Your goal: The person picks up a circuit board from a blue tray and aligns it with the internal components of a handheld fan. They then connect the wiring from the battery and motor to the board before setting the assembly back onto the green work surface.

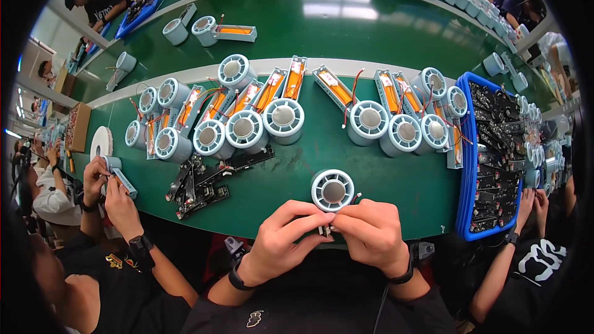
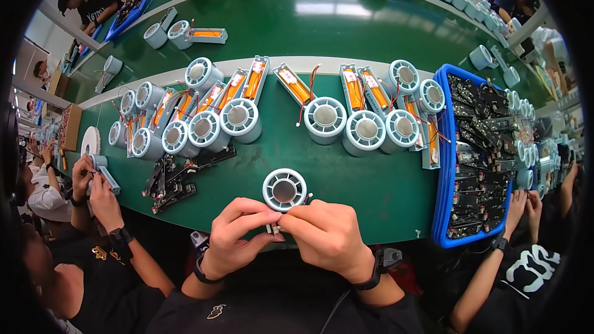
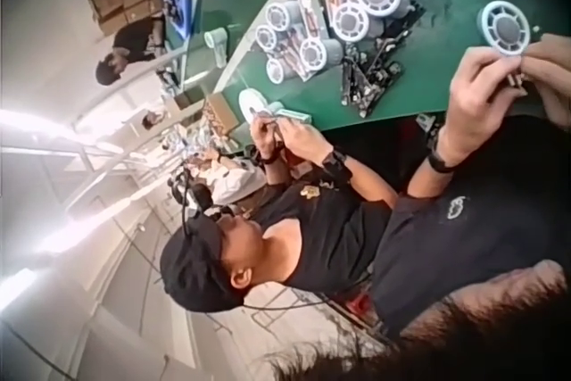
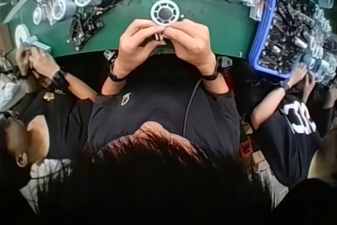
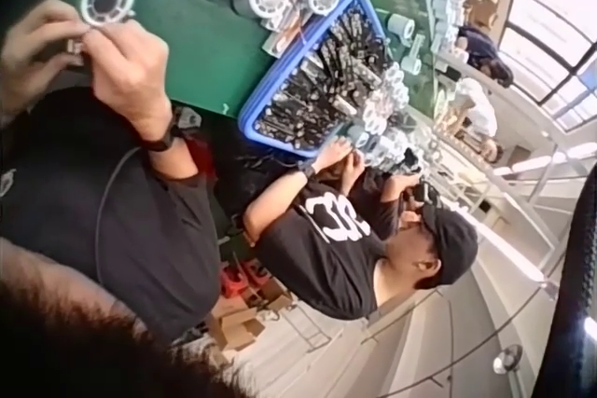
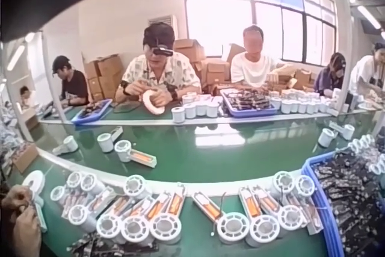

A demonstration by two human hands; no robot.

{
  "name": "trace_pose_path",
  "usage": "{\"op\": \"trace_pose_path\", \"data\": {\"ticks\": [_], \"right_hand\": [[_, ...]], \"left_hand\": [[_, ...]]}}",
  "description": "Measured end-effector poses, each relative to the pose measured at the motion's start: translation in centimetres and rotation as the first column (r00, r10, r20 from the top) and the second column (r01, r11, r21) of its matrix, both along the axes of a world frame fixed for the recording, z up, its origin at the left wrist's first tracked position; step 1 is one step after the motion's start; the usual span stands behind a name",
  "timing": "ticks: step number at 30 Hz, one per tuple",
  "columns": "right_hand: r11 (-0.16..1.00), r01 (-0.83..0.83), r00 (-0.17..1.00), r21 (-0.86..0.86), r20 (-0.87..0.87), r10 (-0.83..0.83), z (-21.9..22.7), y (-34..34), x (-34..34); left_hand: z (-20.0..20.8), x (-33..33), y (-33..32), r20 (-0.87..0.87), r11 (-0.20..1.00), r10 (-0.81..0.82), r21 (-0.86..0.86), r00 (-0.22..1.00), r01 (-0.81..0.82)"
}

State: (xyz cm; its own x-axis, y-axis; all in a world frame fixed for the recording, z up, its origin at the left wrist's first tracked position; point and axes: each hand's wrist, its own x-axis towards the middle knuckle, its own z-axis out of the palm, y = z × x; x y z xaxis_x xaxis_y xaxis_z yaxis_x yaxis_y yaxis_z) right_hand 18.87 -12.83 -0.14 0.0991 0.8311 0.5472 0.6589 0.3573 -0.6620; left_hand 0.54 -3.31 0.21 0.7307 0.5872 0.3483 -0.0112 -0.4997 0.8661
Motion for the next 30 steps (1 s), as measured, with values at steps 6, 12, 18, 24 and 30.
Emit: {"op": "trace_pose_path", "data": {"ticks": [6,12,18,24,30], "right_hand": [[0.995,-0.016,0.996,-0.103,0.084,0.024,1.0,0.2,0.3],[0.99,-0.098,0.99,-0.104,0.088,0.107,1.1,0.2,0.6],[0.978,-0.126,0.98,-0.164,0.136,0.149,2.0,0.4,1.0],[0.978,-0.151,0.976,-0.145,0.133,0.17,1.8,0.5,1.2],[0.982,-0.137,0.977,-0.13,0.144,0.155,1.7,0.4,0.7]], "left_hand": [[-0.1,0.1,-0.2,0.003,1.0,0.003,0.013,1.0,-0.003],[-0.6,0.2,-0.3,0.056,0.999,-0.034,0.025,0.998,0.033],[-0.7,0.4,-0.1,0.064,0.998,-0.044,-0.045,0.997,0.047],[-0.8,0.3,-0.2,0.095,0.999,-0.035,-0.02,0.995,0.037],[-1.3,0.3,-0.8,0.141,0.998,-0.013,-0.059,0.99,0.022]]}}
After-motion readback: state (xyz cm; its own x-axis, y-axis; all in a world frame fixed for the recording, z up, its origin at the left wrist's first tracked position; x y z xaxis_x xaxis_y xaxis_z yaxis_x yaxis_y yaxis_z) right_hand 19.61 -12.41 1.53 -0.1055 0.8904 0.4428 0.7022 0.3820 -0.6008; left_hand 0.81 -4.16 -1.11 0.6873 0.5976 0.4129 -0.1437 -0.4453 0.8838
